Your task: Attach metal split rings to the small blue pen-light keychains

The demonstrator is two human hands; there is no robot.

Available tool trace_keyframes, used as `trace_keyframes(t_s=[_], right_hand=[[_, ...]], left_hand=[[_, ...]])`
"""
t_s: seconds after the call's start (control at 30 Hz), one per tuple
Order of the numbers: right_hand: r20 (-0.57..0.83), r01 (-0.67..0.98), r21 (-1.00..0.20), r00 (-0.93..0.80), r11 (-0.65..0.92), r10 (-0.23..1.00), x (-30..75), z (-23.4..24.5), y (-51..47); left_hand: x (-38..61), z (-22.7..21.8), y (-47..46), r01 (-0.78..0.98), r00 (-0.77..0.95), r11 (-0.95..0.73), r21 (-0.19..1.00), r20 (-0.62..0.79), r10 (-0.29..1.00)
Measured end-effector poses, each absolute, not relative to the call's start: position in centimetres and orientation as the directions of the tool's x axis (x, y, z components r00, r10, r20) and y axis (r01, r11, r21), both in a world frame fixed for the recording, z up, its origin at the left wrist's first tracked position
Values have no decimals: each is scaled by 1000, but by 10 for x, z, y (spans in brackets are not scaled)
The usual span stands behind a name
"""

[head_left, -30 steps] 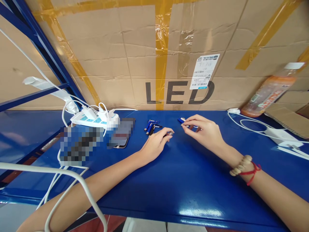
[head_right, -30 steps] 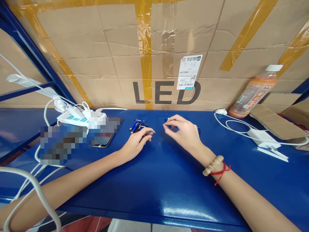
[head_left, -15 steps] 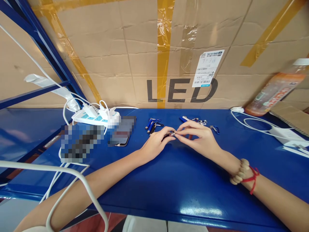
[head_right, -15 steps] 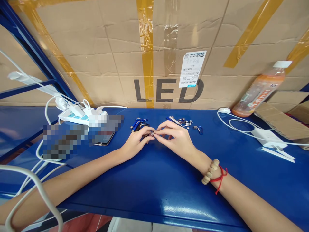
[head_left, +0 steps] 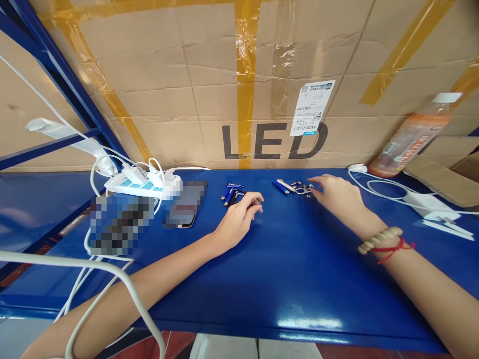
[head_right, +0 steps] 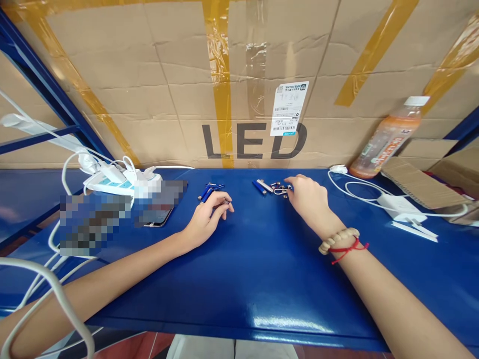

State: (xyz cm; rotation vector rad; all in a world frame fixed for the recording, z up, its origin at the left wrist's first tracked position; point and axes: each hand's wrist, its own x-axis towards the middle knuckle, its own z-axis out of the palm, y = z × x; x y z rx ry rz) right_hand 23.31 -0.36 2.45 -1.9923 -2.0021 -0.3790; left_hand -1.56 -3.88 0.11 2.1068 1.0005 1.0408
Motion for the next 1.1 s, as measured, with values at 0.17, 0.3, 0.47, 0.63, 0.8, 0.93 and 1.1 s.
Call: trace_keyframes(t_s=[0.17,0.3,0.47,0.63,0.8,0.93,1.1], right_hand=[[298,994,-20,-100,111,949,245,10,8],[280,992,-60,-94,116,955,246,10,10],[266,997,-64,-17,36,964,250,11,11],[243,987,-159,29,10,969,248,14,11],[269,972,-234,41,24,962,245,19,10],[317,941,-322,5,103,948,242,23,6],[367,906,-369,-62,206,928,234,26,1]], left_hand=[[-16,1,-40,352,426,-552,756,396,813],[-16,2,-41,354,431,-558,750,399,809],[-16,3,-41,362,425,-562,743,405,810],[-16,4,-40,390,423,-544,743,380,822],[-16,4,-38,441,429,-521,731,338,838],[-15,6,-38,449,441,-535,716,343,829],[-15,5,-37,434,478,-569,699,357,803]])
